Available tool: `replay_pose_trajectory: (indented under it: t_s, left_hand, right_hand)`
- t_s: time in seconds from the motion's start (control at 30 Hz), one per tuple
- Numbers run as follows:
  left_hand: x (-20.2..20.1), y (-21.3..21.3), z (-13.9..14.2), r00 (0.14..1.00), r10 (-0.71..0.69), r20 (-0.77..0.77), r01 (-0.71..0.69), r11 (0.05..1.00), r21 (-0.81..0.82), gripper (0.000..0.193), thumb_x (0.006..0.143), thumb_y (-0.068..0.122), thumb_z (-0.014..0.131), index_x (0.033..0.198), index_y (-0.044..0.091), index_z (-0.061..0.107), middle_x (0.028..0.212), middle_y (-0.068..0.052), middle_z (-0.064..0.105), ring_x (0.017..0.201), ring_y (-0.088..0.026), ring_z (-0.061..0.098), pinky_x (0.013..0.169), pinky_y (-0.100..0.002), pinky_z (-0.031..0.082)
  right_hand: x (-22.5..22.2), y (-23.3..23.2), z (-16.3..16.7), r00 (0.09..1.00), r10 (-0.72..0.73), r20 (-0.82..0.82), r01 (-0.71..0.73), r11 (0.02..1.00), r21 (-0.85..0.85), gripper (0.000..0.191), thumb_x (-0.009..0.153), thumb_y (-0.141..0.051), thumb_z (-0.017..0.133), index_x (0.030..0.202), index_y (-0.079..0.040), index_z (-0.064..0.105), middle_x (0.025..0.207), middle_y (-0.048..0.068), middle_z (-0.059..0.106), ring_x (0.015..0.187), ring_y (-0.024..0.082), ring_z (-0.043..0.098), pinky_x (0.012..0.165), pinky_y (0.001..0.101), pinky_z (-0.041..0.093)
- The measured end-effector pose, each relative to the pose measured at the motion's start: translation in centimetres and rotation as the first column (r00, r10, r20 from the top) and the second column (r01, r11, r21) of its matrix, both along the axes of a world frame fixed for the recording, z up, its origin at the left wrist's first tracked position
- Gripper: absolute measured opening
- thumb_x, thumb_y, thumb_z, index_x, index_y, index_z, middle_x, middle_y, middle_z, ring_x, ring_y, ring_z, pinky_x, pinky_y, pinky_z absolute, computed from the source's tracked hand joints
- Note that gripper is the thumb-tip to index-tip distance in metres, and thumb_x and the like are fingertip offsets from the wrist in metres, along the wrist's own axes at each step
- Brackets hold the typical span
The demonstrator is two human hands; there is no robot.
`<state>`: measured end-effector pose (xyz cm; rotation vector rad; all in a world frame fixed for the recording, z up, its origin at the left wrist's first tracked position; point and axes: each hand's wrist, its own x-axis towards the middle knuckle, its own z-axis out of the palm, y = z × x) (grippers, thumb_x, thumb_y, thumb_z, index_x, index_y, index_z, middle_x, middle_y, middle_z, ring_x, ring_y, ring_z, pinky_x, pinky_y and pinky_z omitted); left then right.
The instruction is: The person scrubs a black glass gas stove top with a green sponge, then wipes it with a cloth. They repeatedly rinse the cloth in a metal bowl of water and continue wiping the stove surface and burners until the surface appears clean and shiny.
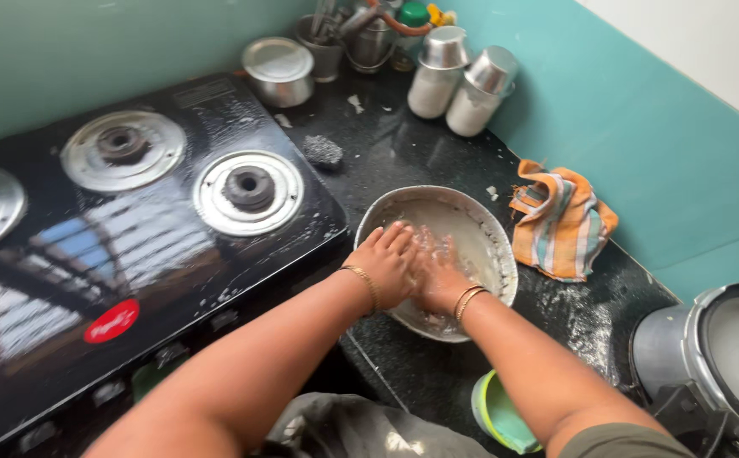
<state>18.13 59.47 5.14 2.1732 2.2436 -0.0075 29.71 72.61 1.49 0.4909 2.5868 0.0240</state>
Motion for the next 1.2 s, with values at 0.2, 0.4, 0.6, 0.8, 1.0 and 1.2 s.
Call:
replay_pose_trajectory:
  t_s: [0.2, 0.4, 0.6, 0.8, 1.0, 1.2]
  left_hand:
    - [0.7, 4.8, -2.9, 0.97, 0.242, 0.007, -0.199, 0.813, -0.547, 0.066, 0.103, 0.041, 0.021, 0.161, 0.009, 0.022, 0.172, -0.016, 0.005, 0.161, -0.031, -0.003, 0.127, -0.047, 0.001]
    - [0.0, 4.5, -3.0, 0.992, 0.127, -0.013, -0.111, 0.806, -0.581, 0.073, 0.1, 0.038, 0.035, 0.162, 0.001, 0.023, 0.171, -0.02, 0.017, 0.16, -0.035, 0.008, 0.128, -0.05, 0.004]
    - [-0.5, 4.9, -2.7, 0.996, -0.056, -0.063, 0.005, 0.784, -0.621, 0.078, 0.096, 0.042, 0.047, 0.159, -0.001, 0.03, 0.169, -0.023, 0.022, 0.159, -0.036, 0.012, 0.128, -0.048, 0.007]
    - [-1.4, 5.7, -1.4, 0.916, 0.141, 0.374, 0.014, 0.924, -0.382, 0.097, 0.074, 0.047, 0.076, 0.156, 0.029, 0.03, 0.163, -0.006, 0.025, 0.152, -0.029, 0.015, 0.12, -0.057, 0.008]
    - [-1.3, 7.1, -1.1, 0.619, 0.084, 0.781, 0.026, 0.992, -0.127, 0.072, 0.073, 0.04, 0.084, 0.137, 0.019, 0.061, 0.134, -0.011, 0.067, 0.125, -0.025, 0.062, 0.109, -0.041, 0.047]
    - [-2.2, 8.9, -2.1, 0.119, 0.071, 0.99, -0.053, 0.996, -0.065, 0.032, 0.095, 0.029, 0.065, 0.12, 0.011, 0.073, 0.097, -0.004, 0.076, 0.082, -0.012, 0.067, 0.076, -0.03, 0.057]
  right_hand:
    - [0.3, 2.8, -3.2, 0.988, -0.153, 0.0, 0.15, 0.968, -0.203, 0.055, 0.095, -0.035, 0.045, 0.142, -0.009, 0.057, 0.151, 0.023, 0.05, 0.141, 0.037, 0.044, 0.12, 0.0504, 0.03]
    - [3.7, 5.6, -2.0, 0.764, -0.034, -0.644, -0.11, 0.977, -0.183, 0.049, 0.077, -0.024, 0.075, 0.124, -0.016, 0.069, 0.132, 0.015, 0.065, 0.121, 0.037, 0.062, 0.104, 0.0481, 0.049]
    - [3.3, 4.3, -0.4, 0.852, -0.328, -0.407, 0.239, 0.937, -0.256, 0.048, 0.073, -0.013, 0.075, 0.119, -0.013, 0.062, 0.117, 0.016, 0.069, 0.109, 0.037, 0.066, 0.091, 0.0461, 0.054]
    - [3.0, 3.3, 6.6, 0.87, -0.424, -0.251, 0.355, 0.893, -0.278, 0.03, 0.073, -0.023, 0.081, 0.098, -0.011, 0.07, 0.098, 0.015, 0.076, 0.092, 0.029, 0.072, 0.083, 0.0422, 0.056]
    - [5.1, 2.8, 17.1, 0.637, -0.476, -0.606, 0.172, 0.854, -0.491, 0.015, 0.08, -0.018, 0.08, 0.088, -0.006, 0.074, 0.074, 0.003, 0.066, 0.066, 0.009, 0.06, 0.057, 0.0267, 0.05]
    - [8.3, 3.7, 19.2, 0.201, -0.567, -0.799, -0.048, 0.809, -0.586, 0.01, 0.097, -0.009, 0.075, 0.093, -0.007, 0.066, 0.09, -0.003, 0.063, 0.081, 0.003, 0.056, 0.072, 0.0198, 0.049]
